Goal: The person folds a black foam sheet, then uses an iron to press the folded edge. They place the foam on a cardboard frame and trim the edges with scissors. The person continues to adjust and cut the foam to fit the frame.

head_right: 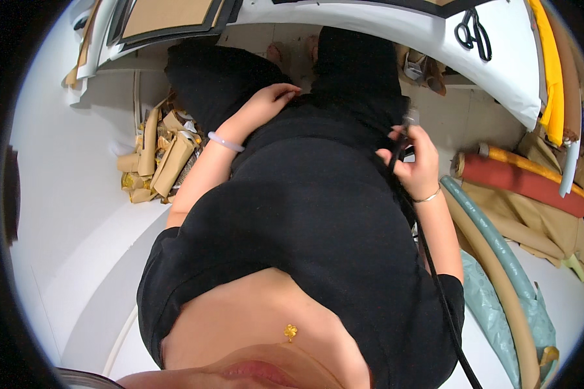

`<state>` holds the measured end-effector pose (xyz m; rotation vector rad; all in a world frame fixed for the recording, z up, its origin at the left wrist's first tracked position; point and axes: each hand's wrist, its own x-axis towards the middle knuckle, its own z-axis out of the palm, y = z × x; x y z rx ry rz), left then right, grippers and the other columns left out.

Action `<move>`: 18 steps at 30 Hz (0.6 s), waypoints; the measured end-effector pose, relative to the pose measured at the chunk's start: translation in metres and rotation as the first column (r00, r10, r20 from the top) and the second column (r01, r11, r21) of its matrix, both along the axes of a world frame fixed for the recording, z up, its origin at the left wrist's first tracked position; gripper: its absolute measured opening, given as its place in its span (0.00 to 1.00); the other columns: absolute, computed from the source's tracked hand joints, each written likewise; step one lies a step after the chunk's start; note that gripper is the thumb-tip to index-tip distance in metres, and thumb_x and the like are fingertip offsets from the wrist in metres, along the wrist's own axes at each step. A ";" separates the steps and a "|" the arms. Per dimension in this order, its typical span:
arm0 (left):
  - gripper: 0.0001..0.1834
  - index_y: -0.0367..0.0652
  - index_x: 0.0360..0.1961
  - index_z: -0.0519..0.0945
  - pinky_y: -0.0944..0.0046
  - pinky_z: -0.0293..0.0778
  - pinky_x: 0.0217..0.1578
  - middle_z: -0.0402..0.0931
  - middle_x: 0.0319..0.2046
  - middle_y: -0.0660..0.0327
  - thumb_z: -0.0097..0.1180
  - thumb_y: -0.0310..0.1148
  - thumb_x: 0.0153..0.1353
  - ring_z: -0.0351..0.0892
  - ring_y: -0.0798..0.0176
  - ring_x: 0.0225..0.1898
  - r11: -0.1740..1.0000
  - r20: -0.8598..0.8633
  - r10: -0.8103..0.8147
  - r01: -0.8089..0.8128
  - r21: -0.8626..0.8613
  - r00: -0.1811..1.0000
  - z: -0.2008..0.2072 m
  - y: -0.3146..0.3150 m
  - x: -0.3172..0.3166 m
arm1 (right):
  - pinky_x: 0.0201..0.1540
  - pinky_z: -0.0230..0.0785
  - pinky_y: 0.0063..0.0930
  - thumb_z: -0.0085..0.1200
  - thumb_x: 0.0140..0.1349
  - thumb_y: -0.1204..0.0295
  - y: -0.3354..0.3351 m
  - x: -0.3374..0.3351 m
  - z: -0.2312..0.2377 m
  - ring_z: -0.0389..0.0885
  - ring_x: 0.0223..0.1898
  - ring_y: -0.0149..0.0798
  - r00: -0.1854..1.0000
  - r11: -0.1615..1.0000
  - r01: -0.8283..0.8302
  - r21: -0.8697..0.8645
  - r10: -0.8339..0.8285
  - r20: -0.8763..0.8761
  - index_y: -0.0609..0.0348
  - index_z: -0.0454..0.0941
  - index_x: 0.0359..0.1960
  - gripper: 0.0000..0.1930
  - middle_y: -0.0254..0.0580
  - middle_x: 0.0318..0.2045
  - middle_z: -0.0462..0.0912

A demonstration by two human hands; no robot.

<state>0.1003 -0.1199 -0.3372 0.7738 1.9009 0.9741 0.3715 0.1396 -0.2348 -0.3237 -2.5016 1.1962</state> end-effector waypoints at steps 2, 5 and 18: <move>0.29 0.38 0.68 0.72 0.55 0.68 0.67 0.75 0.64 0.49 0.61 0.35 0.69 0.73 0.52 0.67 0.994 0.147 -0.024 0.007 0.114 0.989 0.030 -0.002 0.007 | 0.43 0.80 0.34 0.78 0.50 0.56 0.000 -0.014 0.013 0.87 0.42 0.48 0.975 0.980 -0.150 0.134 0.124 0.187 0.61 0.78 0.49 0.31 0.48 0.43 0.85; 0.52 0.38 0.79 0.52 0.52 0.52 0.76 0.58 0.76 0.48 0.71 0.38 0.61 0.55 0.51 0.78 0.920 0.332 -0.184 0.043 0.389 0.925 0.066 -0.008 0.017 | 0.41 0.77 0.36 0.76 0.51 0.58 -0.009 -0.045 0.026 0.83 0.39 0.50 0.940 0.937 -0.280 0.207 0.225 0.256 0.62 0.79 0.47 0.28 0.45 0.39 0.82; 0.22 0.28 0.64 0.65 0.55 0.80 0.53 0.76 0.60 0.37 0.40 0.36 0.78 0.81 0.40 0.58 0.458 0.609 0.684 -0.886 0.071 0.402 0.070 -0.020 0.027 | 0.54 0.78 0.32 0.70 0.60 0.56 -0.039 -0.193 -0.014 0.84 0.50 0.44 0.503 0.600 -0.696 -0.394 0.799 0.330 0.69 0.82 0.56 0.30 0.52 0.51 0.83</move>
